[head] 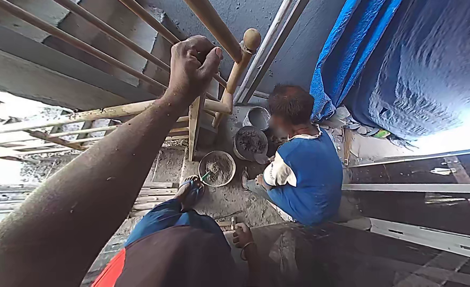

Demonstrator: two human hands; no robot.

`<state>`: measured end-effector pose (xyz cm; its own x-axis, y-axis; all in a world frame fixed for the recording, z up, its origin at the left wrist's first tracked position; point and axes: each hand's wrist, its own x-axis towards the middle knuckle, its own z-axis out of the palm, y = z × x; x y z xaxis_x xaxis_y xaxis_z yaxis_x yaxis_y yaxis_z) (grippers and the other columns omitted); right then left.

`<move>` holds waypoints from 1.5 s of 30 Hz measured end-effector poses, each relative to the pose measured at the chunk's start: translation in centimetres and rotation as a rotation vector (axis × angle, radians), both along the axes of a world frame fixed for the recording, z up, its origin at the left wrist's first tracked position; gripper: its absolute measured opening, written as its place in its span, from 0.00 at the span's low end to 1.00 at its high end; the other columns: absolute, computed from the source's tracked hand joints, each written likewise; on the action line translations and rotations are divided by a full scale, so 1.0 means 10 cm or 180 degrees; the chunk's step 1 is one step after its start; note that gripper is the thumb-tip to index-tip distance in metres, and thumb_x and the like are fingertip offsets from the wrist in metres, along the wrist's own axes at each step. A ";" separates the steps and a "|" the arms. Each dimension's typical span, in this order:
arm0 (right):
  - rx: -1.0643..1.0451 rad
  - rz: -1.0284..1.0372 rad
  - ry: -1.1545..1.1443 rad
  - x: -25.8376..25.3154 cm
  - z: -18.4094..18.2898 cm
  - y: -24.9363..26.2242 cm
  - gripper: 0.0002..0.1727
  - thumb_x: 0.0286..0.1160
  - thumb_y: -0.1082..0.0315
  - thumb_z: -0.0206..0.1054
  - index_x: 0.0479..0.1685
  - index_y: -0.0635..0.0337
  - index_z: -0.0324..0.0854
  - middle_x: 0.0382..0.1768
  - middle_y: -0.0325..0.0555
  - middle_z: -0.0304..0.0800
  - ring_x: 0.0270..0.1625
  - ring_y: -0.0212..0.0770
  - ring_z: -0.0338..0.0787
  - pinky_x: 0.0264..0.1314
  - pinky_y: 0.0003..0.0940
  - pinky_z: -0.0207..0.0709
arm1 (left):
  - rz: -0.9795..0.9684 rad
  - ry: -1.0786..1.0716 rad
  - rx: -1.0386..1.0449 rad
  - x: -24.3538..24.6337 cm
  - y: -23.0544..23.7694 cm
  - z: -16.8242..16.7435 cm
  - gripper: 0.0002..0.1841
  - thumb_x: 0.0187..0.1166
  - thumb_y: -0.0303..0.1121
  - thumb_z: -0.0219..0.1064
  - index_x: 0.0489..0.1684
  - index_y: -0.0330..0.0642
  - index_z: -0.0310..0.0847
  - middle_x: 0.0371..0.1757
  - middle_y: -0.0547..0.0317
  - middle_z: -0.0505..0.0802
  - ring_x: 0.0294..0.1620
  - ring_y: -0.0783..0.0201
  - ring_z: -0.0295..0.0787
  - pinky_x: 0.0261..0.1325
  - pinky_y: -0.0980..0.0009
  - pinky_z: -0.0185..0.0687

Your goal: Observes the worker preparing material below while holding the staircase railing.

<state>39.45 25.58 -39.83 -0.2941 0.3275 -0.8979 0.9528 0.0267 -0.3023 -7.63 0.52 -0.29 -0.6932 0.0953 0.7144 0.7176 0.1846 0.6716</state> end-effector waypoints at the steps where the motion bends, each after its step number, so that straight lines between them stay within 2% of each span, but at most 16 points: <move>1: -0.0014 0.0004 0.0001 0.00 0.01 0.00 0.22 0.92 0.55 0.56 0.77 0.55 0.74 0.51 0.56 0.90 0.41 0.51 0.92 0.42 0.48 0.85 | 0.0000 -0.0001 -0.0006 0.00 0.00 0.00 0.15 0.87 0.41 0.58 0.33 0.44 0.85 0.27 0.66 0.90 0.26 0.76 0.85 0.31 0.73 0.81; 7: -0.0033 -0.0002 0.0109 0.02 -0.03 -0.01 0.21 0.91 0.56 0.57 0.75 0.56 0.75 0.50 0.57 0.90 0.40 0.51 0.92 0.42 0.50 0.86 | -0.0014 0.0003 0.0011 0.01 0.01 0.00 0.15 0.87 0.41 0.58 0.33 0.44 0.84 0.27 0.68 0.89 0.26 0.77 0.85 0.31 0.75 0.81; 13: -0.0039 0.0008 0.0125 0.01 -0.02 0.00 0.22 0.92 0.56 0.56 0.76 0.58 0.74 0.51 0.58 0.90 0.42 0.53 0.92 0.43 0.51 0.86 | 0.0018 0.0005 -0.0010 0.01 0.02 0.00 0.15 0.86 0.42 0.59 0.33 0.44 0.85 0.27 0.66 0.90 0.26 0.75 0.85 0.31 0.72 0.82; 23: -0.0055 -0.0023 0.0136 0.05 -0.12 0.05 0.22 0.90 0.54 0.58 0.74 0.56 0.76 0.50 0.56 0.91 0.40 0.51 0.92 0.41 0.49 0.86 | 0.0032 0.0016 -0.0031 0.01 0.06 0.00 0.15 0.86 0.41 0.58 0.33 0.43 0.85 0.27 0.66 0.90 0.26 0.75 0.86 0.31 0.72 0.83; 38: -0.0056 -0.0032 0.0112 0.03 -0.04 0.06 0.23 0.90 0.54 0.58 0.75 0.56 0.74 0.52 0.57 0.91 0.43 0.52 0.92 0.43 0.50 0.86 | -0.0056 0.0020 0.0003 0.03 0.09 0.02 0.15 0.86 0.39 0.59 0.32 0.42 0.84 0.28 0.65 0.89 0.27 0.75 0.86 0.32 0.73 0.83; 45: -0.0027 -0.0149 0.0132 0.03 -0.06 0.07 0.22 0.89 0.55 0.60 0.74 0.56 0.75 0.48 0.55 0.90 0.40 0.51 0.91 0.40 0.49 0.84 | -0.0012 0.0013 -0.0033 0.01 0.07 0.01 0.15 0.86 0.40 0.58 0.32 0.43 0.84 0.28 0.66 0.90 0.26 0.75 0.85 0.31 0.73 0.82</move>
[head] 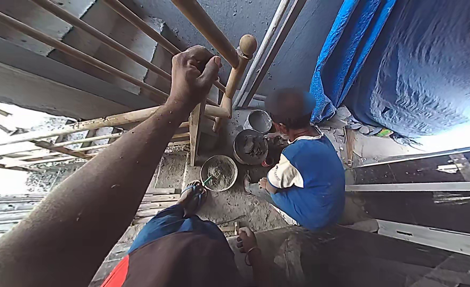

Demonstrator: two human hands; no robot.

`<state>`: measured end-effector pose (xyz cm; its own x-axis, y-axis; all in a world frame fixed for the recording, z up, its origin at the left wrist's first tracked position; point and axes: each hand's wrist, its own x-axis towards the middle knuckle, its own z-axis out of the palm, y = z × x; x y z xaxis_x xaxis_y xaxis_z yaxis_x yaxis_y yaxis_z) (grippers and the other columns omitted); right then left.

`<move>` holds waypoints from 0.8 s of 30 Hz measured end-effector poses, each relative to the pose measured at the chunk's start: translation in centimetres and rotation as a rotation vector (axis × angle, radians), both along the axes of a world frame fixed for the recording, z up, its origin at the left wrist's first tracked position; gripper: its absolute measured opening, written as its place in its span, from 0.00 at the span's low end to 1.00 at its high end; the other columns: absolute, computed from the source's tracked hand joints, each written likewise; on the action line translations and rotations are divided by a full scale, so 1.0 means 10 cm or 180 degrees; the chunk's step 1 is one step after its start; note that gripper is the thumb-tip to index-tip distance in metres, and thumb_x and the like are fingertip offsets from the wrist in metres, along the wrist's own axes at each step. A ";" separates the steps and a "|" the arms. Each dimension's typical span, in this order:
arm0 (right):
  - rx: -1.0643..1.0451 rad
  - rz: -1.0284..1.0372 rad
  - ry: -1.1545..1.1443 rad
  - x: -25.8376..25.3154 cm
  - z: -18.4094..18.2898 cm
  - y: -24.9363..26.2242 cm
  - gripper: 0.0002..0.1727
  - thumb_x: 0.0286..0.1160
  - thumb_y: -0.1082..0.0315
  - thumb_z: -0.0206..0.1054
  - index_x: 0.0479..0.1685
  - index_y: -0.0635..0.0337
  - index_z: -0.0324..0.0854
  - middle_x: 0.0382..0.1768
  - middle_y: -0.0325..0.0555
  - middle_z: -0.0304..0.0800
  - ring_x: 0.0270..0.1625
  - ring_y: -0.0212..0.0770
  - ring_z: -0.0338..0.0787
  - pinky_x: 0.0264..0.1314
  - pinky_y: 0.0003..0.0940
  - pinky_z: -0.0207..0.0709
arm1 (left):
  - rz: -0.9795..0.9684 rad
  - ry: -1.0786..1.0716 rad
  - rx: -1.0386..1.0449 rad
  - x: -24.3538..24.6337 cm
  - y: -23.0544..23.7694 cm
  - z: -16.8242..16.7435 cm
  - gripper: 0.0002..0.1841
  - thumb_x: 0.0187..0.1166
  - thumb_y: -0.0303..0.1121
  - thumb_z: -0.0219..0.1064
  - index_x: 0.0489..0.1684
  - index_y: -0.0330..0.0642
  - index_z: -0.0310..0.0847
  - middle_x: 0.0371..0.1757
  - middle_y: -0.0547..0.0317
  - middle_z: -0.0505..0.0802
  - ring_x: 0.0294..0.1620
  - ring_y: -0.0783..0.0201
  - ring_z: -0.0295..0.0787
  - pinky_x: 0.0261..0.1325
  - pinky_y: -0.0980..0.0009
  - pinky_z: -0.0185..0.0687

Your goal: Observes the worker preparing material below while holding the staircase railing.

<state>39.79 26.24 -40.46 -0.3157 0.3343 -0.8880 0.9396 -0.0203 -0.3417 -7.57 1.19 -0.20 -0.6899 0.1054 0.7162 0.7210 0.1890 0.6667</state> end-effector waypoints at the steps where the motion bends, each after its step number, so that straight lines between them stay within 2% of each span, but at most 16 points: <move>1: -0.0003 0.0008 0.0001 0.00 0.00 0.00 0.22 0.89 0.56 0.60 0.74 0.56 0.74 0.48 0.55 0.90 0.40 0.50 0.91 0.40 0.48 0.84 | 0.0009 0.0005 -0.0005 0.00 -0.01 0.00 0.15 0.86 0.41 0.58 0.32 0.43 0.84 0.28 0.65 0.90 0.26 0.75 0.85 0.32 0.73 0.82; 6: -0.0026 0.0104 0.0012 -0.01 0.02 -0.01 0.21 0.90 0.57 0.58 0.74 0.57 0.74 0.49 0.57 0.90 0.39 0.51 0.91 0.39 0.49 0.85 | -0.0008 -0.0020 0.0005 0.01 -0.01 0.00 0.15 0.86 0.41 0.58 0.34 0.42 0.85 0.30 0.65 0.91 0.28 0.75 0.86 0.33 0.73 0.83; 18: 0.0001 0.0102 -0.0014 -0.03 0.03 -0.02 0.21 0.90 0.57 0.59 0.75 0.57 0.74 0.50 0.56 0.90 0.39 0.51 0.91 0.40 0.49 0.85 | -0.0008 0.0021 0.0059 0.01 -0.05 -0.01 0.14 0.86 0.40 0.59 0.32 0.44 0.83 0.27 0.66 0.90 0.26 0.76 0.85 0.31 0.74 0.82; 24: 0.0007 0.0063 0.0018 -0.08 0.03 -0.06 0.23 0.90 0.55 0.59 0.77 0.57 0.74 0.53 0.59 0.89 0.42 0.54 0.91 0.43 0.52 0.85 | -0.0015 0.0025 0.0063 0.01 -0.05 0.00 0.15 0.86 0.40 0.59 0.32 0.43 0.84 0.29 0.65 0.90 0.26 0.74 0.86 0.32 0.72 0.83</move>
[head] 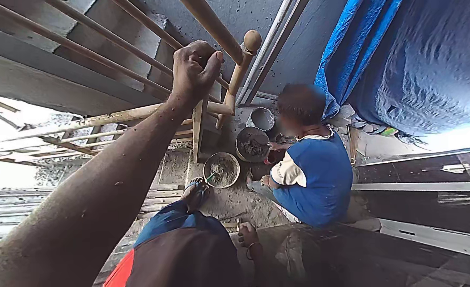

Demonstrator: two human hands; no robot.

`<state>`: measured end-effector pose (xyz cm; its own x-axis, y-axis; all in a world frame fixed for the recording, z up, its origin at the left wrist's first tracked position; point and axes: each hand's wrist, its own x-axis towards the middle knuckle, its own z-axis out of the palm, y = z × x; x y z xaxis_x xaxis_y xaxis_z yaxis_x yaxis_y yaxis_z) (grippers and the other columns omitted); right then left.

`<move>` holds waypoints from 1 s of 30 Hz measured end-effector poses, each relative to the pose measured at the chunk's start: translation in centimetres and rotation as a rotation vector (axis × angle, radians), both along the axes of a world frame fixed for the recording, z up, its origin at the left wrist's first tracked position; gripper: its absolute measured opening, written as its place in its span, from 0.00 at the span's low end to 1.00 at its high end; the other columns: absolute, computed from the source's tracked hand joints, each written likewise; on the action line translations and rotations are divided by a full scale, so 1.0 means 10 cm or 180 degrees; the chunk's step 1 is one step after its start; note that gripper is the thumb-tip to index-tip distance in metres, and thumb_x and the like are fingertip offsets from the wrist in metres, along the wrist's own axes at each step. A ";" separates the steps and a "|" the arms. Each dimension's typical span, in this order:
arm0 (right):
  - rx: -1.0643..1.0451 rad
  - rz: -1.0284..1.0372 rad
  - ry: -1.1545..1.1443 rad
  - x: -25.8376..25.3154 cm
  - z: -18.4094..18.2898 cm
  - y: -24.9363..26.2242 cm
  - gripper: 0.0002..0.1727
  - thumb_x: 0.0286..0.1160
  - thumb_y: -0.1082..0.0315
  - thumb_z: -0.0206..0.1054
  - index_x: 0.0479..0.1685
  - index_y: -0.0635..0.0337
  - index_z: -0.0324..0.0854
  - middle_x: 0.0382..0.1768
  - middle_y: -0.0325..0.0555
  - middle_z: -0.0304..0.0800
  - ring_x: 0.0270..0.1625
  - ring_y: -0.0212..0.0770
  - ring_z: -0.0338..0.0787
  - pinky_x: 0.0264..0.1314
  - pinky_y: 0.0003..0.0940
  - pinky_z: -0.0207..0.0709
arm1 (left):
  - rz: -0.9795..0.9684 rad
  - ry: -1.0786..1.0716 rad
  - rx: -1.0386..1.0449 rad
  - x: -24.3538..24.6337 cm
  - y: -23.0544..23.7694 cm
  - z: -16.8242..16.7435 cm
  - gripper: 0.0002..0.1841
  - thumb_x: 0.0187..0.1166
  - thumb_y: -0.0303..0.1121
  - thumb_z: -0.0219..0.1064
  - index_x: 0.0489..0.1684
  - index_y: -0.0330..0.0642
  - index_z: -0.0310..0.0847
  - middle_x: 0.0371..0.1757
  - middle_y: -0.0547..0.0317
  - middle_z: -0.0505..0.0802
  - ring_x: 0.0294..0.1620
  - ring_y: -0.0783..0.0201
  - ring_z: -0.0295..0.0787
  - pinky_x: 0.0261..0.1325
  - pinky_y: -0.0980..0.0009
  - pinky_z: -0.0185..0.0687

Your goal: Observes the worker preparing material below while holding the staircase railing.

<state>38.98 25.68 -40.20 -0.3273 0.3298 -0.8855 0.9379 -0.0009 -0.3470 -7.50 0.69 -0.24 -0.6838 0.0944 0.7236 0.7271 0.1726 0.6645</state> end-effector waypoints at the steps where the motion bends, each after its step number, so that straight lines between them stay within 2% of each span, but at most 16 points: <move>1: -0.0001 -0.0010 0.0016 -0.02 0.02 -0.01 0.23 0.90 0.56 0.59 0.76 0.57 0.75 0.53 0.59 0.89 0.42 0.54 0.91 0.42 0.52 0.85 | -0.0006 0.0005 0.0011 -0.01 0.00 0.00 0.15 0.86 0.40 0.59 0.32 0.43 0.84 0.28 0.64 0.90 0.26 0.74 0.85 0.31 0.72 0.82; 4: 0.0114 -0.0054 0.0247 -0.06 0.04 0.01 0.21 0.90 0.57 0.59 0.74 0.57 0.77 0.50 0.58 0.91 0.39 0.52 0.91 0.39 0.50 0.85 | -0.0010 -0.0023 0.0029 -0.01 0.00 -0.01 0.15 0.86 0.40 0.59 0.31 0.43 0.84 0.28 0.65 0.90 0.26 0.74 0.86 0.32 0.72 0.83; 7: 0.0571 -0.0213 0.0859 -0.07 -0.04 0.13 0.19 0.88 0.62 0.61 0.69 0.63 0.80 0.48 0.59 0.90 0.39 0.51 0.91 0.41 0.51 0.87 | -0.0029 -0.0054 0.0021 -0.01 0.00 -0.01 0.15 0.87 0.41 0.59 0.33 0.43 0.84 0.29 0.65 0.90 0.27 0.74 0.87 0.33 0.71 0.85; 11: 0.1166 -0.1034 0.1527 -0.23 0.22 0.29 0.18 0.85 0.68 0.63 0.69 0.66 0.79 0.49 0.62 0.89 0.40 0.50 0.89 0.42 0.48 0.85 | -0.0013 -0.0051 -0.0003 -0.01 0.00 0.00 0.15 0.86 0.41 0.59 0.33 0.44 0.84 0.29 0.66 0.91 0.28 0.74 0.87 0.34 0.71 0.85; 13: 0.1005 -0.1699 0.1636 -0.37 0.44 0.36 0.19 0.87 0.70 0.62 0.72 0.66 0.76 0.53 0.64 0.87 0.42 0.51 0.90 0.42 0.48 0.87 | -0.0015 -0.0048 -0.0011 -0.01 0.01 -0.01 0.15 0.87 0.41 0.58 0.33 0.44 0.85 0.30 0.65 0.91 0.28 0.74 0.88 0.34 0.71 0.85; 15: 0.0681 -0.2277 0.1735 -0.50 0.62 0.44 0.19 0.88 0.69 0.60 0.74 0.64 0.75 0.57 0.62 0.85 0.45 0.50 0.90 0.44 0.46 0.86 | -0.0033 -0.0041 -0.0014 -0.01 0.02 -0.01 0.15 0.87 0.41 0.59 0.34 0.44 0.85 0.30 0.66 0.91 0.29 0.74 0.88 0.35 0.72 0.85; 19: 0.0133 -0.2838 0.1996 -0.87 1.03 0.41 0.18 0.90 0.66 0.56 0.73 0.63 0.73 0.54 0.57 0.85 0.44 0.46 0.89 0.44 0.42 0.85 | -0.0033 -0.0024 0.0012 0.00 0.05 0.00 0.15 0.86 0.41 0.59 0.33 0.43 0.85 0.30 0.65 0.91 0.28 0.75 0.86 0.34 0.73 0.84; 21: -0.0125 -0.2905 0.2331 -1.07 1.21 0.37 0.19 0.89 0.67 0.54 0.74 0.62 0.72 0.56 0.56 0.87 0.47 0.47 0.91 0.48 0.44 0.87 | 0.0010 0.0011 -0.0004 -0.01 0.05 0.00 0.15 0.85 0.40 0.59 0.33 0.43 0.85 0.30 0.64 0.91 0.28 0.75 0.86 0.33 0.73 0.83; 24: -0.0865 -0.2841 0.2875 -1.31 1.44 0.35 0.27 0.91 0.62 0.45 0.87 0.55 0.63 0.77 0.56 0.79 0.71 0.52 0.86 0.70 0.51 0.81 | 0.0005 -0.0034 -0.0037 -0.02 0.06 -0.02 0.14 0.86 0.40 0.59 0.34 0.43 0.85 0.30 0.65 0.91 0.28 0.76 0.86 0.33 0.73 0.83; 25: -0.1066 -0.2869 0.3009 -1.38 1.50 0.35 0.28 0.92 0.58 0.43 0.89 0.55 0.59 0.79 0.56 0.76 0.74 0.52 0.84 0.74 0.52 0.79 | 0.0007 -0.0049 -0.0044 -0.02 0.06 -0.02 0.14 0.86 0.41 0.59 0.34 0.44 0.85 0.29 0.66 0.90 0.27 0.76 0.86 0.32 0.74 0.83; 28: -0.1318 -0.2622 0.3339 -1.51 1.60 0.33 0.31 0.91 0.54 0.40 0.91 0.52 0.55 0.81 0.57 0.74 0.77 0.56 0.81 0.76 0.56 0.76 | -0.0006 -0.0061 -0.0013 -0.03 0.08 -0.01 0.14 0.86 0.41 0.59 0.34 0.44 0.85 0.29 0.66 0.91 0.26 0.76 0.85 0.31 0.74 0.82; 30: -0.0734 -0.1867 0.3211 -1.48 1.56 0.28 0.31 0.89 0.58 0.46 0.90 0.55 0.57 0.78 0.56 0.79 0.73 0.54 0.85 0.70 0.54 0.81 | -0.0010 -0.0076 -0.0027 -0.02 0.07 -0.02 0.14 0.86 0.42 0.59 0.35 0.44 0.85 0.29 0.66 0.91 0.27 0.76 0.85 0.31 0.74 0.82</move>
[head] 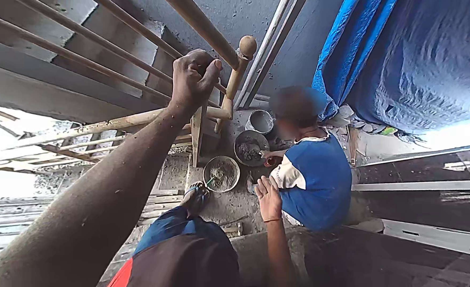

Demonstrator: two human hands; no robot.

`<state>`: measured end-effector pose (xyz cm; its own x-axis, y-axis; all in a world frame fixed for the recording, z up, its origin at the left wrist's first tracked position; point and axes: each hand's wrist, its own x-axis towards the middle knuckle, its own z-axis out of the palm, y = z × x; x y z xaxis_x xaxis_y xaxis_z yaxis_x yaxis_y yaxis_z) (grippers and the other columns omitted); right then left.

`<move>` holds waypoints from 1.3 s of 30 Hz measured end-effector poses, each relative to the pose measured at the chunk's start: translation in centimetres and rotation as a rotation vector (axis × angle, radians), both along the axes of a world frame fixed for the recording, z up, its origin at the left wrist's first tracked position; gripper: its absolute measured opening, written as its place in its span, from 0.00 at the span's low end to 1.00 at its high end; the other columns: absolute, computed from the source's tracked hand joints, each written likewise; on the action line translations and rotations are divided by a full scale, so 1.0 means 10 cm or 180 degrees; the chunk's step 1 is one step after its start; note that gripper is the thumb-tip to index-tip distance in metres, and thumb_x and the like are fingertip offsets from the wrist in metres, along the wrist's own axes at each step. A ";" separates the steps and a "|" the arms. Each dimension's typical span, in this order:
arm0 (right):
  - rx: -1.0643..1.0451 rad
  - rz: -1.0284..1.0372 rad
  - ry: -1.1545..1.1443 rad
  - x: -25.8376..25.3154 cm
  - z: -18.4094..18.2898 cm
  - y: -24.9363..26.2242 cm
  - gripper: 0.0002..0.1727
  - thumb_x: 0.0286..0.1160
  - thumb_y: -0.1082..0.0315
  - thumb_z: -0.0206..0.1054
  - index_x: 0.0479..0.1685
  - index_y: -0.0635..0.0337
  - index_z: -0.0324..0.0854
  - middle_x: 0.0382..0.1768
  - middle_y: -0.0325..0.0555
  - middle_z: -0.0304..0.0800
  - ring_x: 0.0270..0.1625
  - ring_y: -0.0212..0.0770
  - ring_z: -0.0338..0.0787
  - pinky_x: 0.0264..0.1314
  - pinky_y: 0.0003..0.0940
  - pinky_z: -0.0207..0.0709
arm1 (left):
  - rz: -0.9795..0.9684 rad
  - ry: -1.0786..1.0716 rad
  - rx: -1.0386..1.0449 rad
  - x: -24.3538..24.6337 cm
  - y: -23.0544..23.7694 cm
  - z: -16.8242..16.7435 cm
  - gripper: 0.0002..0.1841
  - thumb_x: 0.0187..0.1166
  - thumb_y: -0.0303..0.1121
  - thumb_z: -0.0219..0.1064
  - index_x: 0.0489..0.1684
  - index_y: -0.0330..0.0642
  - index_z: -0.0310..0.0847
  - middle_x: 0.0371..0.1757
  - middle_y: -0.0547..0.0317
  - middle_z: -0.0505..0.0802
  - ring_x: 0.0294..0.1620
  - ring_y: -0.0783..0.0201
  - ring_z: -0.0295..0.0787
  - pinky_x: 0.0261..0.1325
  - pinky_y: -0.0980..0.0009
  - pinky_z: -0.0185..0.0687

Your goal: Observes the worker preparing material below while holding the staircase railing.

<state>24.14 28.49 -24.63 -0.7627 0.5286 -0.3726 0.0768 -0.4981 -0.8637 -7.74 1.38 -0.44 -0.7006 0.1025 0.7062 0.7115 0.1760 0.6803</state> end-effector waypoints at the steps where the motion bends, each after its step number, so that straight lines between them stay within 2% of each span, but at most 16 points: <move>1: 0.0692 0.0303 -0.0378 0.04 -0.06 -0.02 0.31 0.87 0.61 0.51 0.88 0.60 0.59 0.75 0.57 0.82 0.70 0.52 0.88 0.67 0.51 0.85 | -0.0012 -0.0003 0.0002 0.00 0.00 0.00 0.14 0.86 0.42 0.59 0.36 0.44 0.85 0.30 0.66 0.92 0.27 0.76 0.86 0.32 0.74 0.83; 2: 0.1403 0.0726 -0.0770 0.11 -0.14 -0.03 0.31 0.84 0.64 0.58 0.85 0.66 0.64 0.72 0.59 0.84 0.68 0.51 0.89 0.67 0.48 0.86 | -0.0014 -0.0001 -0.0002 0.01 0.00 0.00 0.15 0.87 0.41 0.59 0.36 0.43 0.86 0.30 0.66 0.92 0.27 0.76 0.87 0.32 0.74 0.84; 3: 0.1965 0.1260 -0.1159 0.19 -0.21 -0.05 0.31 0.82 0.64 0.63 0.83 0.68 0.67 0.73 0.61 0.83 0.70 0.51 0.88 0.72 0.47 0.83 | -0.0009 -0.0010 -0.0014 0.02 -0.01 0.01 0.15 0.87 0.41 0.58 0.36 0.43 0.85 0.30 0.65 0.92 0.27 0.76 0.87 0.33 0.74 0.84; 5: 0.2326 0.2063 -0.1789 0.36 -0.39 -0.13 0.30 0.82 0.60 0.67 0.82 0.63 0.72 0.74 0.59 0.83 0.75 0.50 0.85 0.80 0.48 0.76 | -0.0008 -0.0011 -0.0018 0.02 0.00 0.02 0.15 0.87 0.41 0.58 0.36 0.42 0.85 0.31 0.65 0.92 0.27 0.76 0.87 0.33 0.74 0.84; 6: 0.2201 0.2213 -0.1926 0.47 -0.55 -0.16 0.30 0.82 0.60 0.67 0.81 0.62 0.73 0.75 0.58 0.82 0.75 0.49 0.84 0.80 0.47 0.76 | -0.0006 0.0005 -0.0007 0.02 0.00 0.02 0.15 0.86 0.41 0.58 0.36 0.42 0.85 0.31 0.65 0.92 0.27 0.76 0.87 0.32 0.74 0.83; 9: 0.1754 0.2230 -0.2191 0.88 -1.08 -0.23 0.28 0.83 0.60 0.67 0.79 0.61 0.75 0.71 0.58 0.85 0.71 0.51 0.88 0.73 0.51 0.81 | 0.0009 0.0048 0.0007 0.02 -0.01 0.02 0.15 0.86 0.41 0.59 0.34 0.42 0.85 0.30 0.64 0.91 0.28 0.75 0.86 0.32 0.73 0.83; 12: 0.1765 0.2378 -0.2521 1.28 -1.48 -0.25 0.26 0.83 0.58 0.66 0.77 0.61 0.77 0.69 0.61 0.86 0.69 0.54 0.87 0.75 0.54 0.78 | -0.0015 0.0038 0.0008 0.03 0.00 0.02 0.15 0.86 0.41 0.58 0.33 0.43 0.85 0.30 0.65 0.91 0.28 0.75 0.86 0.33 0.73 0.83; 15: 0.1365 0.2374 -0.2877 1.51 -1.66 -0.26 0.27 0.84 0.57 0.66 0.78 0.62 0.75 0.63 0.66 0.86 0.57 0.59 0.91 0.59 0.58 0.84 | -0.0031 0.0062 0.0003 0.02 0.02 0.01 0.15 0.86 0.41 0.59 0.33 0.43 0.84 0.29 0.66 0.90 0.26 0.76 0.85 0.31 0.74 0.82; 18: 0.1151 0.2222 -0.3147 1.64 -1.89 -0.20 0.27 0.83 0.55 0.67 0.78 0.56 0.75 0.60 0.63 0.88 0.52 0.57 0.92 0.53 0.57 0.86 | 0.0011 0.0056 -0.0060 0.03 0.03 0.00 0.15 0.86 0.42 0.59 0.33 0.43 0.84 0.29 0.65 0.90 0.26 0.74 0.85 0.30 0.72 0.81; 20: 0.1110 0.2104 -0.3220 1.66 -1.94 -0.17 0.27 0.84 0.56 0.67 0.78 0.56 0.75 0.57 0.62 0.89 0.49 0.56 0.92 0.51 0.55 0.86 | 0.0031 0.0081 -0.0076 0.04 0.03 0.00 0.15 0.86 0.41 0.58 0.33 0.43 0.85 0.29 0.64 0.90 0.26 0.74 0.85 0.31 0.71 0.81; 23: 0.0997 0.1957 -0.3250 1.60 -1.85 -0.15 0.29 0.84 0.57 0.67 0.81 0.57 0.71 0.60 0.63 0.88 0.51 0.57 0.91 0.52 0.56 0.85 | 0.0046 0.0082 -0.0082 0.05 0.00 0.01 0.15 0.86 0.41 0.58 0.34 0.42 0.85 0.30 0.64 0.90 0.27 0.74 0.85 0.32 0.72 0.82; 27: 0.1024 0.1916 -0.3125 1.58 -1.73 -0.12 0.26 0.85 0.58 0.65 0.79 0.58 0.74 0.63 0.65 0.86 0.54 0.59 0.91 0.55 0.58 0.84 | 0.0026 0.0035 -0.0014 0.07 -0.01 0.02 0.15 0.86 0.41 0.60 0.34 0.42 0.86 0.31 0.65 0.90 0.29 0.75 0.86 0.34 0.74 0.83; 34: 0.0835 0.1816 -0.3200 1.65 -1.82 -0.20 0.26 0.87 0.60 0.63 0.81 0.58 0.70 0.61 0.63 0.87 0.50 0.57 0.92 0.50 0.55 0.86 | 0.0020 0.0090 -0.0010 0.06 -0.03 0.01 0.15 0.86 0.40 0.59 0.34 0.42 0.86 0.31 0.64 0.90 0.29 0.74 0.87 0.34 0.72 0.84; 39: 0.0707 0.1838 -0.3203 1.69 -1.82 -0.25 0.27 0.87 0.60 0.62 0.83 0.57 0.68 0.63 0.63 0.87 0.54 0.57 0.92 0.52 0.55 0.86 | 0.0012 0.0071 -0.0003 0.06 -0.04 0.01 0.15 0.86 0.41 0.59 0.34 0.42 0.86 0.32 0.64 0.91 0.30 0.73 0.88 0.36 0.71 0.86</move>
